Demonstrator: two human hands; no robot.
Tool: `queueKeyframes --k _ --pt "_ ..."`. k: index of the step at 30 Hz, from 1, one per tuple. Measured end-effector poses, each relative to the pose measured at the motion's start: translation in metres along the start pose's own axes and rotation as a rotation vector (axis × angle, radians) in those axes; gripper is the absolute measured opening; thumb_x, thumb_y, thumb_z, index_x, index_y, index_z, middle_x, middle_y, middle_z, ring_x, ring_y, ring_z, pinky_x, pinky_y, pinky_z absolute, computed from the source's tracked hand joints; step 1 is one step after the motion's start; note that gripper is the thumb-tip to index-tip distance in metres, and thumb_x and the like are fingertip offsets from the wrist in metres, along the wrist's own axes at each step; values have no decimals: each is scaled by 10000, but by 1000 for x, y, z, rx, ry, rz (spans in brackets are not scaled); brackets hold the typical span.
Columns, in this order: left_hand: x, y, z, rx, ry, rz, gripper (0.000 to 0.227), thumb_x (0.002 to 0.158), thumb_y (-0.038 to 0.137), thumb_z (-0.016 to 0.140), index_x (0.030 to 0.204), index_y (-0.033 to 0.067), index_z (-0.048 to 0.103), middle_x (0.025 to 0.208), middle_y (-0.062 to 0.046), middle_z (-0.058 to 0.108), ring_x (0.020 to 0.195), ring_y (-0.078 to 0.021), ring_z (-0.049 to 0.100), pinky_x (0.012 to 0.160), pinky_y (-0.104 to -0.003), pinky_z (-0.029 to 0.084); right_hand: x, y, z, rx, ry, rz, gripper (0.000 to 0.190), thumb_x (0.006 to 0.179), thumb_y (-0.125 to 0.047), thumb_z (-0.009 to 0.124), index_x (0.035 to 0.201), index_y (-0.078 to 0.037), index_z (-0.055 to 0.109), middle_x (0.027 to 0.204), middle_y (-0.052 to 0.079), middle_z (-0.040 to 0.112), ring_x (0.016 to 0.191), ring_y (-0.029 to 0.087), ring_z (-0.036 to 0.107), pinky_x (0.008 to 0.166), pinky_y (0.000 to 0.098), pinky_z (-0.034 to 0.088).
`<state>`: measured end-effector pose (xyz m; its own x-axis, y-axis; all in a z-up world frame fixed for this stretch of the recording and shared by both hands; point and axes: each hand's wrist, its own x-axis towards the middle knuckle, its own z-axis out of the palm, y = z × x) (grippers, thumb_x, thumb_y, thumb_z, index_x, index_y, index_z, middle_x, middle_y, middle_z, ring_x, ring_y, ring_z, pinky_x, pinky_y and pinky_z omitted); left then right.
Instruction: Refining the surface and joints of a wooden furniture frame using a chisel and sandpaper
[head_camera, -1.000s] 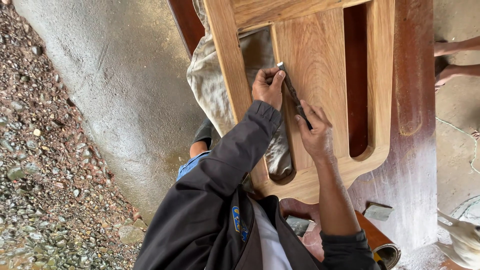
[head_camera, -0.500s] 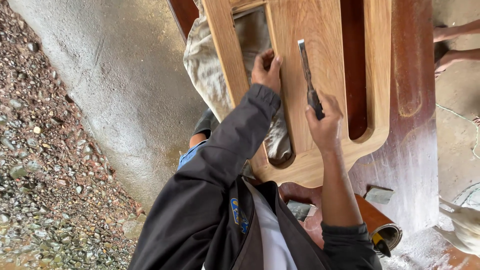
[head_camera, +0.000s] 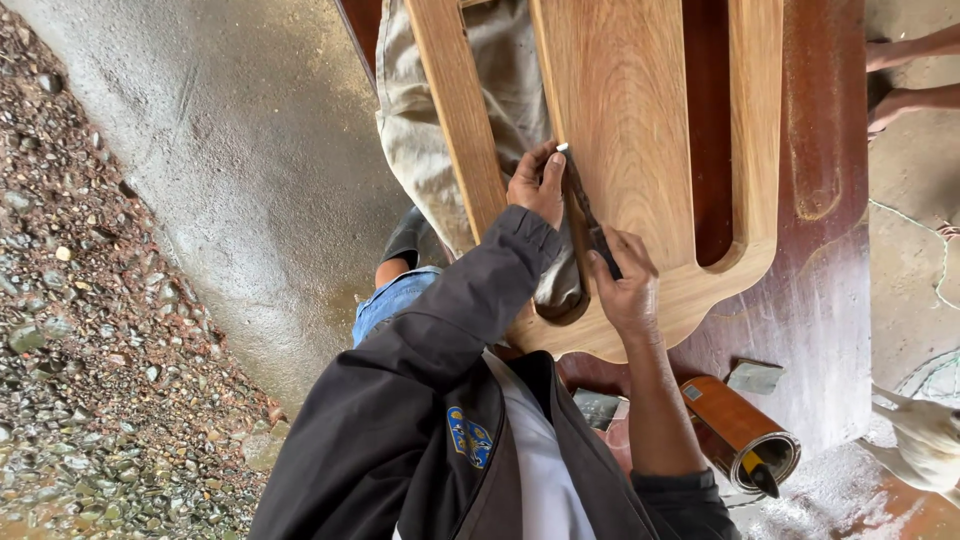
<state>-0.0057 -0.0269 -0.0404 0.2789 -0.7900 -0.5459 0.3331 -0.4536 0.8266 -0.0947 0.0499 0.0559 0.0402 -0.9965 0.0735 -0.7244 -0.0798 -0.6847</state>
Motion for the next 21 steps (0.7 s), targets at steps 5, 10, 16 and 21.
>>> queueKeyframes --k 5,10,16,21 --pt "-1 1 1 37 25 -12 161 810 277 595 941 185 584 786 -18 592 814 -216 565 697 -433 506 6 -1 2 -36 8 4 325 773 -88 616 1089 -37 565 908 108 551 856 265 567 729 352 456" --pt "0 17 0 90 13 -19 158 822 284 569 906 150 575 722 -27 569 747 -208 550 620 -425 488 10 2 6 -40 27 -5 315 774 -87 620 1083 -46 573 896 96 555 847 257 573 727 345 457" --pt "10 18 8 42 6 15 174 836 269 544 899 106 547 711 -59 541 736 -220 531 611 -426 464 19 2 6 -30 28 -31 300 793 -82 603 1083 -21 564 894 113 547 851 285 569 747 367 445" --pt "11 32 5 61 0 61 180 839 278 529 886 104 530 701 -64 523 736 -227 530 610 -426 455 28 -7 4 -18 15 -43 293 811 -74 587 1094 -9 554 888 117 545 855 297 569 737 377 450"
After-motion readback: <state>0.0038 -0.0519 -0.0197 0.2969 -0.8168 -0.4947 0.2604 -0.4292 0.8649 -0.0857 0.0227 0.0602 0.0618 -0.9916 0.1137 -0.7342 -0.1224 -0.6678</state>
